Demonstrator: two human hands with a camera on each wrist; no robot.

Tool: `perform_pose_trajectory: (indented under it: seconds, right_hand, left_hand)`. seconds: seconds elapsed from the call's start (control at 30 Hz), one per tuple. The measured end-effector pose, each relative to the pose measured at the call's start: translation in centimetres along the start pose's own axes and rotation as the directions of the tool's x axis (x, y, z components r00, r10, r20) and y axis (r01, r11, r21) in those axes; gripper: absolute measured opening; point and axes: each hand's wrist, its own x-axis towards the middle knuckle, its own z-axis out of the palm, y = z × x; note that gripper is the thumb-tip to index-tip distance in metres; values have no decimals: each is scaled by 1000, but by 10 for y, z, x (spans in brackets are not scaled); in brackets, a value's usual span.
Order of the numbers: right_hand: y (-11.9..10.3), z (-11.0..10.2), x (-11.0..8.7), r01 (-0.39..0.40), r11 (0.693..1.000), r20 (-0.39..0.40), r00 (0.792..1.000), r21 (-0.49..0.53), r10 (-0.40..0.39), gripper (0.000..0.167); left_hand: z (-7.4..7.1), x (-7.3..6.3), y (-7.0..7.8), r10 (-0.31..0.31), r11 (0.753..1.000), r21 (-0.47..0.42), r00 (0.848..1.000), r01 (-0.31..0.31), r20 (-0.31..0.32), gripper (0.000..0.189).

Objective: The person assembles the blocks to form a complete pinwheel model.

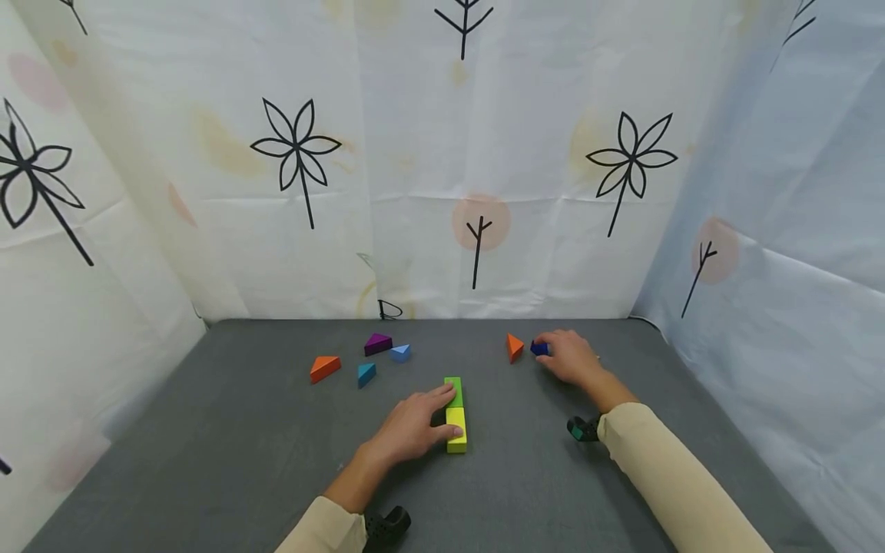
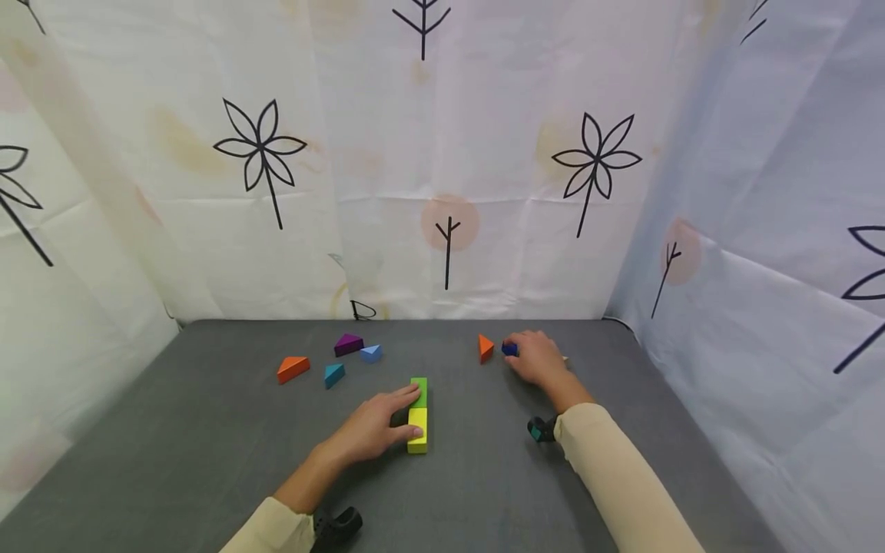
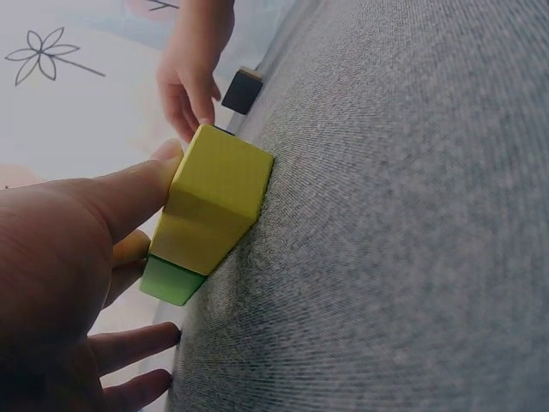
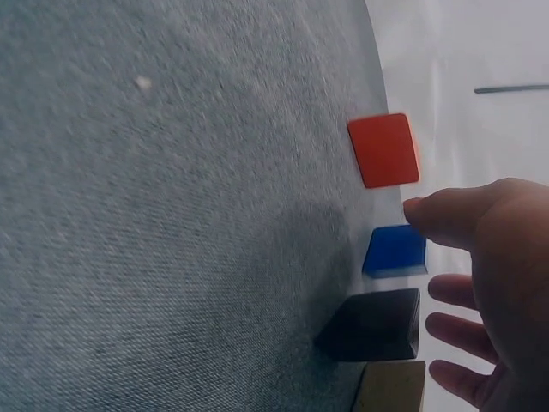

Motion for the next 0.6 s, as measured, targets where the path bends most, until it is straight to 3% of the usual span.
perform_pose_trajectory:
  seconds: [0.6]
  right_hand:
    - [6, -4, 6, -4, 1000, 77, 997, -6, 4, 34]
  left_hand:
    - [0, -1, 1, 3, 1000, -5, 1000, -3, -4, 70]
